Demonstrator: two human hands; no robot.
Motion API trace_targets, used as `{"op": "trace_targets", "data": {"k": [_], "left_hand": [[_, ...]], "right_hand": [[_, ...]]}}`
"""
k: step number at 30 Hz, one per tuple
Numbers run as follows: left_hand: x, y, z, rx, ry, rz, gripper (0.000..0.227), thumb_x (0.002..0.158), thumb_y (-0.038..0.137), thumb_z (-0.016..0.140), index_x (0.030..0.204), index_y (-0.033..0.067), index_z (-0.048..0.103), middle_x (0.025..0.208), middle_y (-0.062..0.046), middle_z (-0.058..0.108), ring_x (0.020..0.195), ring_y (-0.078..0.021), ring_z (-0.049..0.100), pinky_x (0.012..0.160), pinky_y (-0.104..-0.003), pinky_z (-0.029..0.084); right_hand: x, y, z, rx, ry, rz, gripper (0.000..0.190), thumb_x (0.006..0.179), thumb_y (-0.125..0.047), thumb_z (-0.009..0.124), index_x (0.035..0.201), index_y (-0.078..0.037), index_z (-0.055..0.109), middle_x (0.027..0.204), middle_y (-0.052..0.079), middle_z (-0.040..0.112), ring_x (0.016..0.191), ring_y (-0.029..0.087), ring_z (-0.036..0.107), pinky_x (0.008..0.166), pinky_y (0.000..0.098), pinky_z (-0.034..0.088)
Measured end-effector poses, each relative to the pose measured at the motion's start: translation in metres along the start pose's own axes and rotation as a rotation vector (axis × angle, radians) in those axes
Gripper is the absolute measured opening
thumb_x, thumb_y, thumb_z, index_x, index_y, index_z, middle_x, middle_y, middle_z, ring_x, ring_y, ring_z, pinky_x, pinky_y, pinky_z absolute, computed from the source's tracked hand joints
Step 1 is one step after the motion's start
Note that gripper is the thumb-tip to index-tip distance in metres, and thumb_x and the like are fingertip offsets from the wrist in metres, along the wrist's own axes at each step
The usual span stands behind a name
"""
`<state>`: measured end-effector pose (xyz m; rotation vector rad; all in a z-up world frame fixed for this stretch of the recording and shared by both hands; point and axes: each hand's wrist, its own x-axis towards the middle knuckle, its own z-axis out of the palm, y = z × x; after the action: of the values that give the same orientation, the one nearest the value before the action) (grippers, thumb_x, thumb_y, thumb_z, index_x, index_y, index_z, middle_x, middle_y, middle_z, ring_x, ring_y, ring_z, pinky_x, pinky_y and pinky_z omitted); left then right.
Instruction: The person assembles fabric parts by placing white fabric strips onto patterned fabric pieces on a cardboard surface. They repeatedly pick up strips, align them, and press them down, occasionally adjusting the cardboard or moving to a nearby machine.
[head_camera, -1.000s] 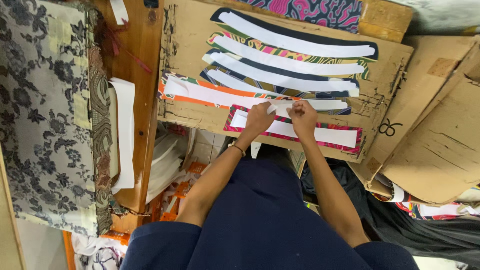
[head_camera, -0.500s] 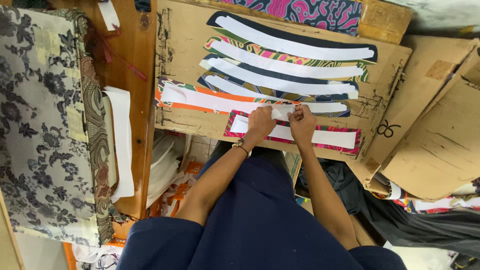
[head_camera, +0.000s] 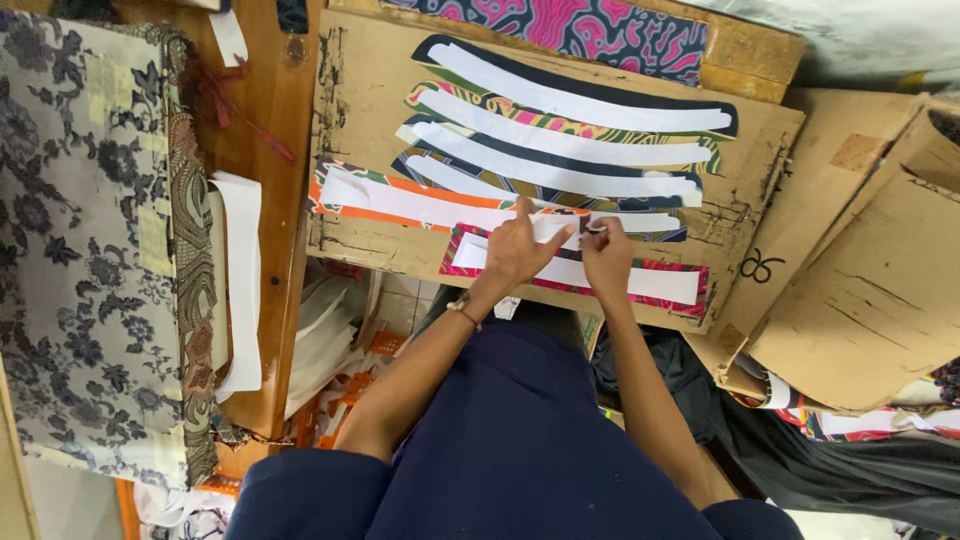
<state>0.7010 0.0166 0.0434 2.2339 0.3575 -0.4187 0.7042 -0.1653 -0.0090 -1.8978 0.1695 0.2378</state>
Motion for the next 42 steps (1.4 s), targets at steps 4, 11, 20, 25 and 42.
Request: {"op": "trace_targets", "data": {"k": [4,11,20,25,42], "left_hand": [[-0.015,0.005,0.010,0.007,0.037,0.050,0.061,0.100,0.058,0.053,0.109,-0.0023,0.055,0.075,-0.023,0.069,0.074,-0.0415,0.072,0.069,-0.050,0.054],[-0.044,0.020,0.109,-0.309,-0.097,0.167,0.026,0.098,0.025,0.057,0.102,0.0004,0.064,0.080,-0.020,0.068,0.075,-0.0294,0.067,0.068,-0.043,0.053],[-0.056,0.078,0.187,-0.353,-0.335,0.131,0.028,0.086,0.017,0.074,0.108,0.0043,0.062,0.082,-0.010,0.068,0.069,-0.0163,0.065,0.062,-0.037,0.054],[-0.044,0.088,0.224,-0.217,-0.194,0.207,0.040,0.080,0.014,0.083,0.112,0.0059,0.059,0.082,-0.013,0.074,0.071,-0.0233,0.076,0.063,-0.037,0.060],[-0.031,0.081,0.274,0.078,0.042,0.158,0.032,0.077,0.019,0.083,0.099,0.0107,0.060,0.076,-0.006,0.072,0.073,-0.0314,0.072,0.060,-0.044,0.054]], "right_hand": [[-0.016,-0.015,-0.035,0.301,-0.125,0.240,0.011,0.101,-0.008,0.063,0.109,-0.001,0.063,0.088,0.005,0.069,0.068,0.013,0.056,0.061,0.0304,0.046],[-0.057,-0.008,-0.107,0.658,-0.358,0.526,0.027,0.098,-0.018,0.066,0.120,-0.002,0.062,0.101,0.008,0.070,0.092,0.017,0.070,0.082,0.0332,0.059],[-0.076,0.110,-0.193,0.739,-0.253,0.453,0.021,0.095,-0.003,0.072,0.114,-0.001,0.064,0.095,0.003,0.065,0.083,0.014,0.064,0.072,0.0312,0.052],[-0.075,0.142,-0.210,0.548,-0.042,0.282,0.007,0.094,-0.003,0.066,0.101,-0.001,0.066,0.090,-0.001,0.069,0.081,0.007,0.065,0.073,0.0260,0.057],[-0.053,0.146,-0.215,-0.096,0.132,0.228,0.013,0.090,-0.009,0.074,0.097,-0.003,0.065,0.075,0.005,0.066,0.067,0.015,0.063,0.064,0.0313,0.051]]}}
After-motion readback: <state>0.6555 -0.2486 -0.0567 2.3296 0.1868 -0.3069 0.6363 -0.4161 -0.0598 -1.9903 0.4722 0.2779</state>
